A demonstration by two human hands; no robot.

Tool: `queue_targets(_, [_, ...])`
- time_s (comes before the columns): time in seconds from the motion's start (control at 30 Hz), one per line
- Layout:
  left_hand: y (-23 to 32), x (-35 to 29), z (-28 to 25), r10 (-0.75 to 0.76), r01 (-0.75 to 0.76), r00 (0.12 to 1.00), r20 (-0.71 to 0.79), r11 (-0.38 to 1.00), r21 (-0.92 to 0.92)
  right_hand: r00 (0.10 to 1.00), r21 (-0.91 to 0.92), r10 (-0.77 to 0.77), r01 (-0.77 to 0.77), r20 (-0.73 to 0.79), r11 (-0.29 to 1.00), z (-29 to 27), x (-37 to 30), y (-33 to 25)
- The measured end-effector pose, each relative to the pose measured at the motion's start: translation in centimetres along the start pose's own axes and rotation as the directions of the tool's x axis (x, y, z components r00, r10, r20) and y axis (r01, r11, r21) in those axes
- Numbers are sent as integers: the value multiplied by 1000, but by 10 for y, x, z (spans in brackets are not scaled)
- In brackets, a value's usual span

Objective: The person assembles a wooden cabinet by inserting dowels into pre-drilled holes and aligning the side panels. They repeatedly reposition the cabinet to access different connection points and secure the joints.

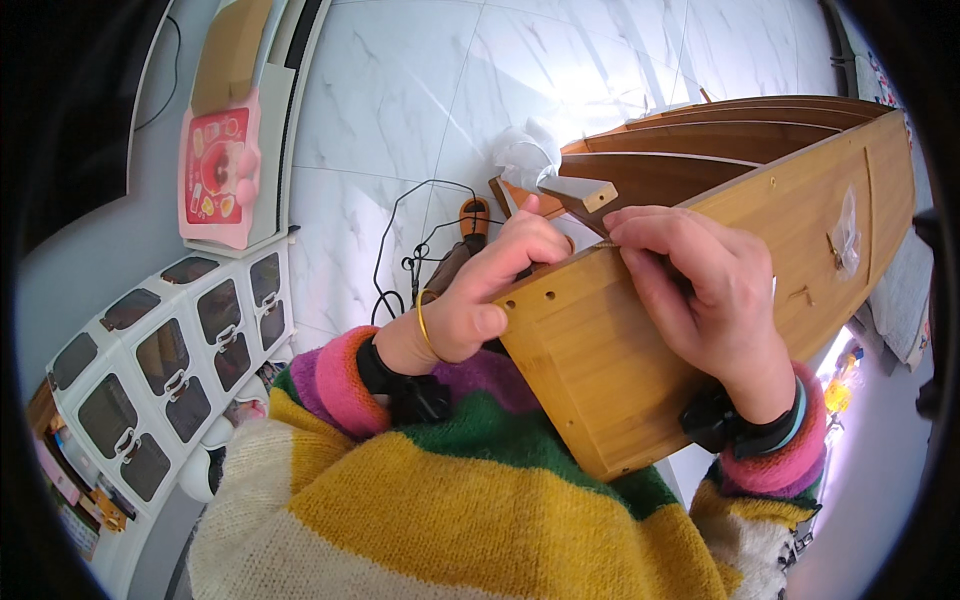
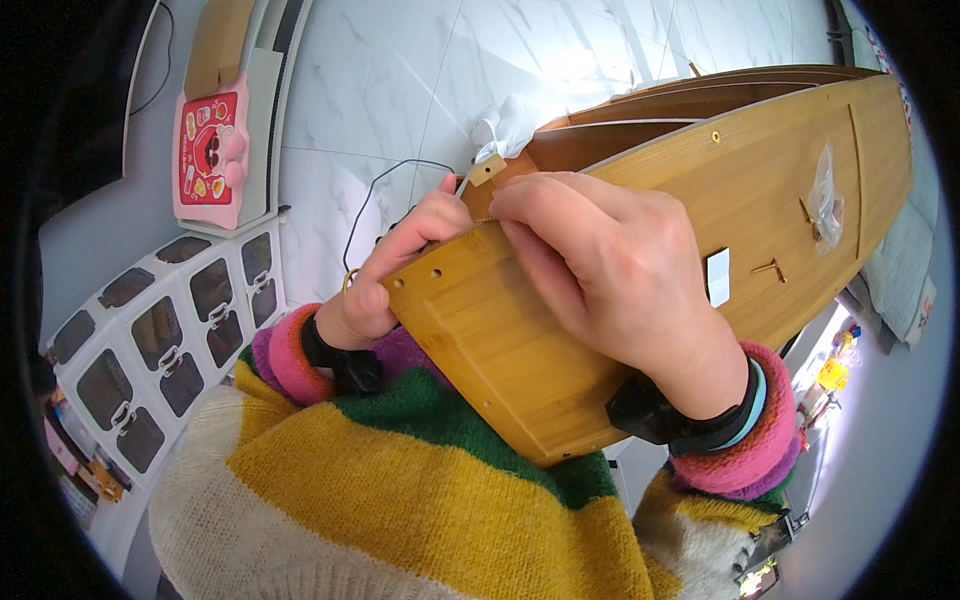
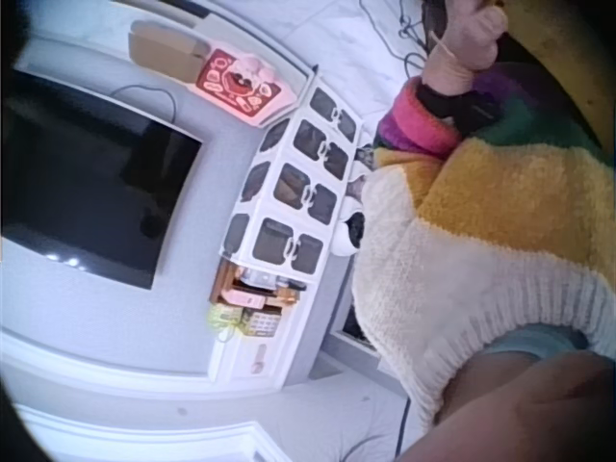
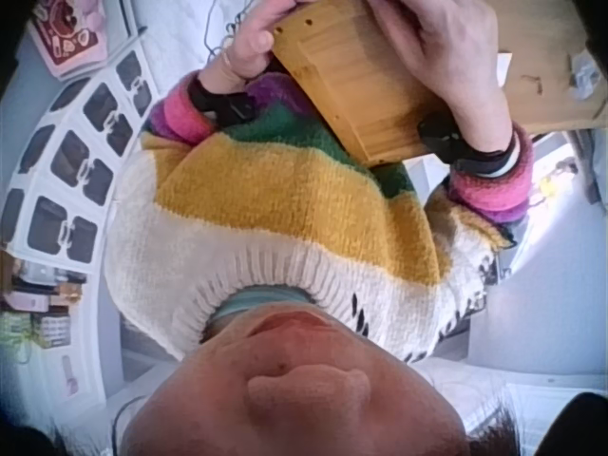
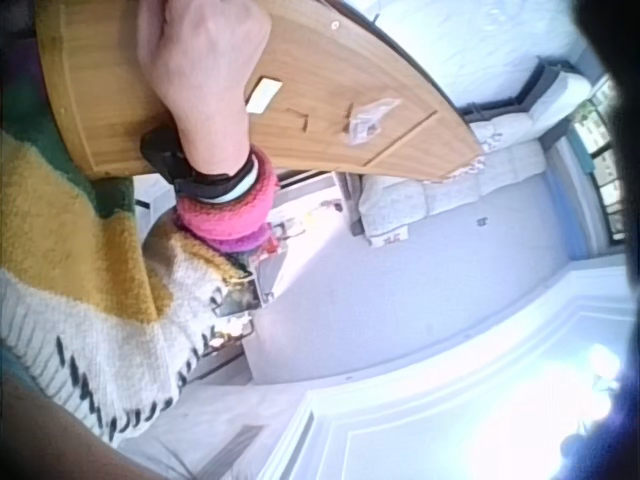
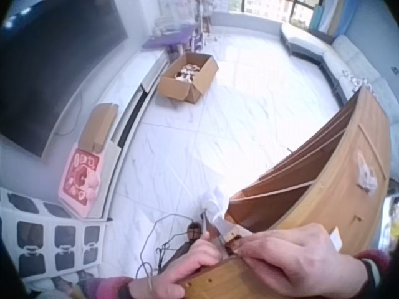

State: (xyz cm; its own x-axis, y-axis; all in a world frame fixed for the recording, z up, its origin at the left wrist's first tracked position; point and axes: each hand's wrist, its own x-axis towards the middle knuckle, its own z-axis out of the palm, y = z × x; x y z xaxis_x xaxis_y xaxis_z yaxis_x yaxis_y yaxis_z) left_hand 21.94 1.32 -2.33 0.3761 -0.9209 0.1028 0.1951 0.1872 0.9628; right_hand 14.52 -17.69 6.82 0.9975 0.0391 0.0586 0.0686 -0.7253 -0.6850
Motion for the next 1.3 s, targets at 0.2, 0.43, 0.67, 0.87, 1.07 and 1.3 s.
queue_targets(0.2, [0,2,8,6,-5,1000,-22,997,75,999,-8,-32,32,-3,999,0,-2,3])
queue_targets(0.43, [-3,5,11,80,-73,995,-62,992,102,996,0,-56,56,-66,998,3,-3,4])
queue_targets(0.67, [-3,3,10,108,-102,993,-44,988,114,997,23,-26,28,-73,999,2,-3,2])
queue_targets(0.87, [-7,3,11,140,-133,988,-61,985,111,990,-13,-27,25,-135,1000,6,-2,2])
queue_targets(1.07, [-5,1,13,72,-66,994,-78,995,80,986,-39,-42,37,-160,999,8,-2,3])
queue_targets(1.3, [1,2,10,6,-6,1000,1,993,119,979,-45,-62,55,-194,997,12,-5,5])
